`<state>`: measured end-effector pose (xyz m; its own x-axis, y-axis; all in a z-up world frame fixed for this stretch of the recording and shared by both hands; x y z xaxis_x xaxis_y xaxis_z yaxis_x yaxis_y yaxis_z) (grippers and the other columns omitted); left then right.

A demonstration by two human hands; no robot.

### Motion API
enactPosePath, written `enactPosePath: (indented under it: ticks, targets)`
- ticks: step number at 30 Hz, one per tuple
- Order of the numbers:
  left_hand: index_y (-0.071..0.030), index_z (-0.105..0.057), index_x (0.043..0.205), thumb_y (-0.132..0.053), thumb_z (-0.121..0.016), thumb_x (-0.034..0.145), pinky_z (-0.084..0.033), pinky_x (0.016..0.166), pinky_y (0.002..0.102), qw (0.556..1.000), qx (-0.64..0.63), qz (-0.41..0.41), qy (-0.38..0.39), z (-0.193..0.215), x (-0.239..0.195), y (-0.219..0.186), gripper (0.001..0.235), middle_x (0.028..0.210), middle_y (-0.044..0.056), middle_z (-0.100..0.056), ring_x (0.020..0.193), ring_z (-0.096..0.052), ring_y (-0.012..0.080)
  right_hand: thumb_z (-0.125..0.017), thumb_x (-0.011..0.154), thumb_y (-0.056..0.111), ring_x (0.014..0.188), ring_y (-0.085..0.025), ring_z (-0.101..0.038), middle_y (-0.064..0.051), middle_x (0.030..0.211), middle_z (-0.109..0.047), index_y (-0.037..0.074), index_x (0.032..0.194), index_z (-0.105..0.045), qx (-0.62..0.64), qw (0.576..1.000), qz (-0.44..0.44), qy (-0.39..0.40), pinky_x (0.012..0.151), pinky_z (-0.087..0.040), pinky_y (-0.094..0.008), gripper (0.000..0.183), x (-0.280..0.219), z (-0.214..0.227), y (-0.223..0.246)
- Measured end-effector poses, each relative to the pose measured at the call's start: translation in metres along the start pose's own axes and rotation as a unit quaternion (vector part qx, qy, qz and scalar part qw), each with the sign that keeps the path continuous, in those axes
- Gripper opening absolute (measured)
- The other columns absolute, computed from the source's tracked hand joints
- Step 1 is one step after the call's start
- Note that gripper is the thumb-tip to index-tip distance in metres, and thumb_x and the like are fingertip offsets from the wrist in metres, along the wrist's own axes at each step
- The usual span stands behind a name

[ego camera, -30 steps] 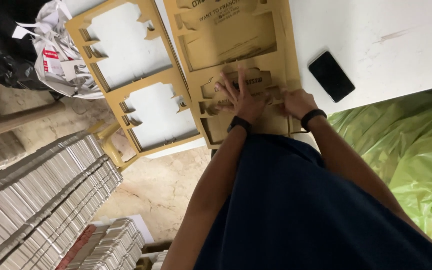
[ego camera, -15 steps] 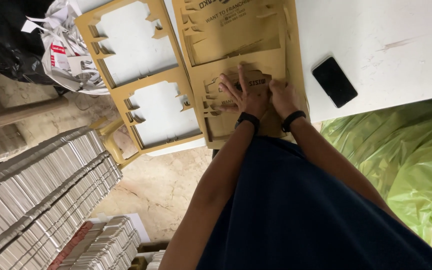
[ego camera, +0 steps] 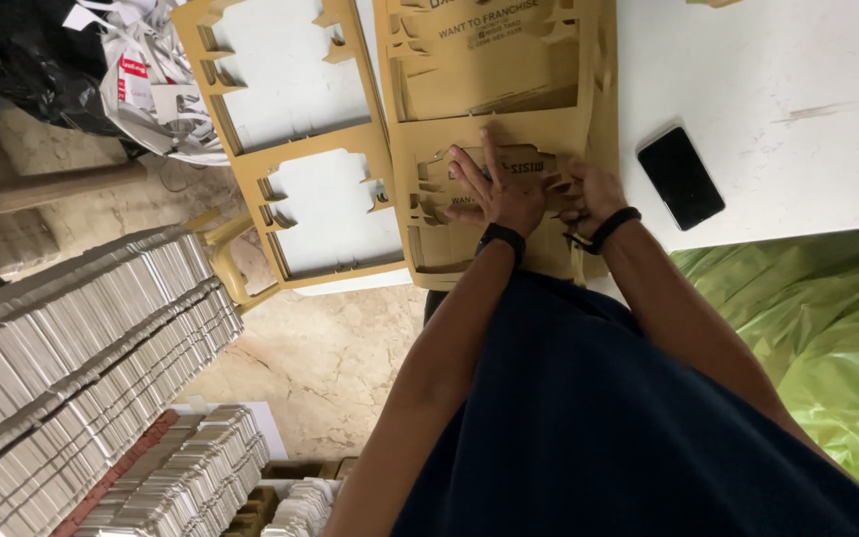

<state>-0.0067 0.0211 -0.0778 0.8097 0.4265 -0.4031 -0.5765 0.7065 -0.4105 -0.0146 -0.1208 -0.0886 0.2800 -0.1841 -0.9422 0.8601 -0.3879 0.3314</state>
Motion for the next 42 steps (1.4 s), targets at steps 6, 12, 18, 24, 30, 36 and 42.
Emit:
enactPosePath:
  ticks: [6,12,18,24,30,36,42]
  targets:
    - [-0.045,0.015,0.163,-0.035,-0.075,0.083,0.012,0.109,0.081,0.999,0.026,0.028,0.025,0.014,-0.004,-0.012,0.121,0.173,0.007,0.019,0.160,0.011,0.0261,-0.074,0.093,0.025,0.061,-0.009,-0.043,0.004,0.085,-0.034,0.007,0.108,-0.053,0.053,0.998,-0.008,0.018,0.049,-0.035,-0.022,0.032,-0.014,0.001,0.010]
    - [-0.047,0.015,0.162,-0.026,-0.073,0.084,0.011,0.108,0.081,0.996,-0.047,0.035,0.072,0.025,-0.005,-0.018,0.119,0.173,0.005,0.023,0.160,0.015,0.0256,-0.066,0.098,0.023,0.049,-0.007,-0.032,0.006,0.065,-0.030,0.016,0.079,-0.048,0.047,0.995,-0.042,0.074,0.049,-0.028,-0.020,0.027,-0.030,-0.004,0.021]
    - [-0.044,0.013,0.162,-0.043,-0.071,0.090,0.001,0.108,0.081,0.997,-0.008,0.055,0.054,0.035,-0.008,-0.028,0.110,0.173,0.010,0.020,0.161,0.017,0.0264,-0.066,0.098,0.026,0.044,-0.004,-0.021,0.010,0.058,-0.018,0.022,0.069,-0.033,0.015,0.991,-0.067,0.115,0.047,-0.022,-0.016,0.045,-0.056,0.006,0.026]
    - [-0.040,-0.001,0.166,-0.031,-0.081,0.082,0.010,0.115,0.076,0.998,-0.055,-0.020,0.005,0.023,-0.007,-0.014,0.116,0.174,0.012,0.014,0.160,0.016,0.0334,-0.060,0.107,0.034,0.061,-0.016,-0.055,0.003,0.069,-0.043,0.017,0.083,-0.051,-0.002,0.993,0.051,0.103,0.058,-0.044,-0.023,0.031,-0.068,-0.007,0.038]
    - [-0.038,-0.029,0.160,-0.028,-0.082,0.090,-0.025,0.115,0.072,0.983,-0.025,-0.105,-0.150,0.076,0.043,0.024,0.088,0.161,0.012,-0.019,0.149,-0.027,0.0445,-0.062,0.108,0.036,0.062,-0.016,-0.057,0.001,0.069,-0.049,0.018,0.080,-0.055,-0.044,0.991,0.076,0.105,0.054,-0.047,-0.027,0.034,-0.060,0.008,0.026]
    - [-0.042,-0.057,0.129,-0.031,-0.100,0.065,-0.052,0.104,0.048,0.982,-0.112,-0.084,0.123,0.040,0.157,0.100,0.078,0.161,0.021,-0.020,0.122,-0.066,0.0367,-0.074,0.097,0.035,0.086,-0.018,-0.061,0.002,0.074,-0.048,0.017,0.083,-0.058,-0.021,0.994,0.092,0.047,0.077,-0.054,-0.033,0.028,-0.048,0.011,0.021]
    - [-0.029,-0.041,0.119,-0.028,-0.098,0.063,-0.042,0.110,0.048,0.988,-0.064,-0.096,0.107,0.100,0.122,0.038,0.080,0.144,0.025,-0.033,0.133,-0.055,0.0469,-0.070,0.097,0.034,0.094,-0.019,-0.063,0.001,0.084,-0.053,0.014,0.093,-0.059,-0.018,0.993,0.116,0.018,0.080,-0.056,-0.038,0.024,-0.038,0.005,0.014]
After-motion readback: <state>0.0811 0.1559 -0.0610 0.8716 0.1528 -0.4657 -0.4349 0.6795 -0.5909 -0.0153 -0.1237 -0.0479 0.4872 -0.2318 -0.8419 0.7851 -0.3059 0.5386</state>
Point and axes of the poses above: each hand's wrist, its own x-axis towards the middle knuckle, its own z-axis out of the back of the hand, y = z × x, the point moved 5 cm from there along x, towards the middle knuckle
